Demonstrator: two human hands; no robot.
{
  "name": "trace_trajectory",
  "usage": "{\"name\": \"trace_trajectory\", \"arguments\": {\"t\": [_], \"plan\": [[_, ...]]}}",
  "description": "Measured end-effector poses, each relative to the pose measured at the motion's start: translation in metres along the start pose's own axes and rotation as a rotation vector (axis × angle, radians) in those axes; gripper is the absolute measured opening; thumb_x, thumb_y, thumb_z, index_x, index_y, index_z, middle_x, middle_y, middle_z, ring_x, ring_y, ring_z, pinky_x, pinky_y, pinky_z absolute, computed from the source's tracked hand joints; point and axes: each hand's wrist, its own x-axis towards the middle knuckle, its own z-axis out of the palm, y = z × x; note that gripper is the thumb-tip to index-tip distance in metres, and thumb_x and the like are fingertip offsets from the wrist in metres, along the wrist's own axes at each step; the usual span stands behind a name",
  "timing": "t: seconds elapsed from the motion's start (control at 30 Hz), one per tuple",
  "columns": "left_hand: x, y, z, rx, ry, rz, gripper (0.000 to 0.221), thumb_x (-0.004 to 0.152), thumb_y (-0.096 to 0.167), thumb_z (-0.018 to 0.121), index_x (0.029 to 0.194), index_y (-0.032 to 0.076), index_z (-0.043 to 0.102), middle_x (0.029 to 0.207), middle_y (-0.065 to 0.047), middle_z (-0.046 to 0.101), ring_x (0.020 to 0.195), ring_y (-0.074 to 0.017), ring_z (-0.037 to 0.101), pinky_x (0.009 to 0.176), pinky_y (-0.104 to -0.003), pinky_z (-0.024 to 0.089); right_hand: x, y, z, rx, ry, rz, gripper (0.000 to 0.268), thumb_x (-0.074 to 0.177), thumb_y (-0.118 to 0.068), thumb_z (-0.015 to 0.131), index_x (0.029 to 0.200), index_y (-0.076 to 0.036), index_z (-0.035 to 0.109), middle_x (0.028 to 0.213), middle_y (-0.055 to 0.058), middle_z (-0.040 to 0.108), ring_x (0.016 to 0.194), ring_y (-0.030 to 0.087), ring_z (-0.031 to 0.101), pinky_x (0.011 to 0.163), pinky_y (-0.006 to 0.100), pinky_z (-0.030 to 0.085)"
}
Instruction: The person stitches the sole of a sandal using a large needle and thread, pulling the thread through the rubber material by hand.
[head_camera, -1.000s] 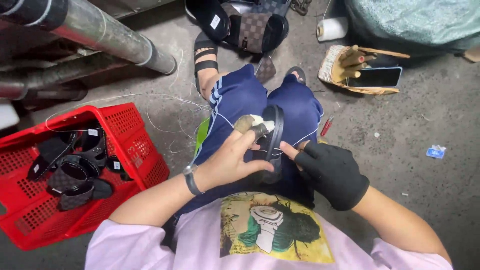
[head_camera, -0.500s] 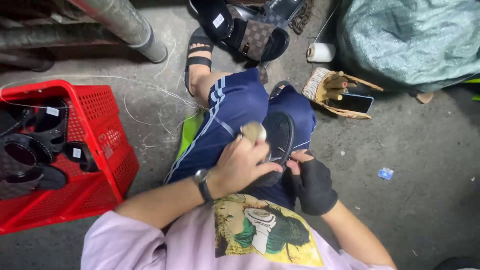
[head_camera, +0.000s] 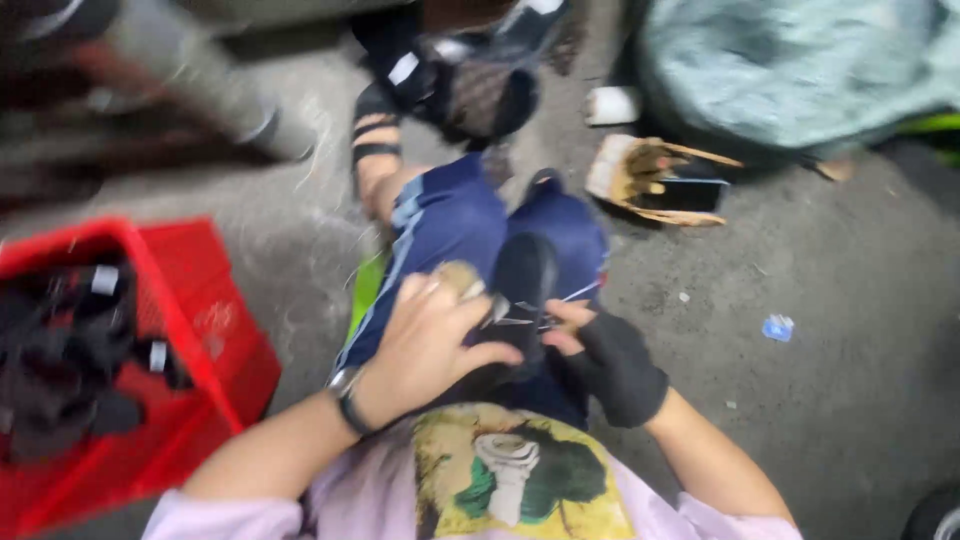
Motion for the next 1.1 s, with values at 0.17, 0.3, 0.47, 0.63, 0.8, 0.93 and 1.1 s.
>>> {"name": "trace_trajectory", "arguments": {"t": [0.17,0.3,0.47,0.63,0.8,0.93,1.1], "plan": [[-0.026,-0.015,0.016,-0.138,-0.179,-0.064,0.042,0.080,0.034,0.072,0.106,0.001,0.068,0.113,-0.021,0.061,0.113,-0.0363,0.055,0.102,-0.040,0.037,0.008,0.002,-0.005,0.067,-0.384,0.000,0.045,0.099,-0.040,0.038,0.126,-0.007,0.053,0.122,0.011,0.062,0.114,0.026,0.059,0.098,0.036,0.042],[-0.029,-0.004,0.011,-0.850,-0.299,-0.783,0.030,0.067,-0.011,0.078,0.096,-0.009,0.074,0.091,-0.012,0.073,0.032,-0.0213,0.058,0.033,-0.028,0.050,0.011,-0.007,-0.016,-0.106,-0.197,-0.309,0.025,0.104,-0.023,0.042,0.123,-0.008,0.048,0.091,0.011,0.056,0.071,0.027,0.055,0.062,0.039,0.044],[-0.026,0.000,0.024,-0.816,-0.004,-0.982,0.030,0.078,0.004,0.072,0.107,-0.003,0.070,0.070,-0.025,0.069,0.063,-0.0245,0.061,0.058,-0.027,0.038,0.006,-0.005,-0.006,-0.172,0.075,-0.470,0.033,0.094,-0.019,0.069,0.121,-0.006,0.054,0.095,0.012,0.066,0.086,0.025,0.067,0.071,0.037,0.052],[0.000,0.005,0.036,-0.845,0.011,-0.831,0.037,0.075,-0.004,0.072,0.107,0.000,0.054,0.081,-0.021,0.070,0.067,-0.0273,0.070,0.074,-0.037,0.061,0.005,0.006,-0.016,-0.167,0.093,-0.538,0.038,0.092,-0.022,0.074,0.124,-0.012,0.055,0.103,0.006,0.065,0.079,0.021,0.066,0.063,0.033,0.050],[-0.009,0.010,0.035,-0.932,-0.020,-1.050,0.050,0.067,-0.016,0.070,0.115,-0.006,0.057,0.076,-0.041,0.071,0.057,-0.0379,0.067,0.066,-0.041,0.056,-0.006,0.029,-0.040,-0.152,-0.075,-0.497,0.047,0.098,-0.018,0.069,0.139,-0.023,0.045,0.100,0.002,0.058,0.071,0.017,0.060,0.047,0.032,0.044],[-0.003,-0.004,0.054,-0.818,0.170,-0.800,0.035,0.074,-0.003,0.071,0.107,-0.004,0.060,0.084,-0.023,0.074,0.065,-0.0265,0.072,0.070,-0.032,0.059,-0.009,0.052,-0.041,-0.376,-0.314,-0.404,0.073,0.082,-0.013,0.069,0.145,-0.034,0.037,0.087,0.004,0.049,0.055,0.022,0.050,0.038,0.037,0.037],[-0.017,-0.031,0.018,-0.386,0.051,-0.619,0.025,0.086,0.027,0.063,0.105,0.010,0.062,0.085,-0.002,0.077,0.081,-0.0107,0.074,0.078,-0.025,0.053,-0.005,0.012,-0.036,-0.044,-0.544,-0.018,0.037,0.096,-0.031,0.045,0.131,-0.037,0.053,0.076,-0.005,0.054,0.067,0.012,0.054,0.068,0.025,0.042]]}}
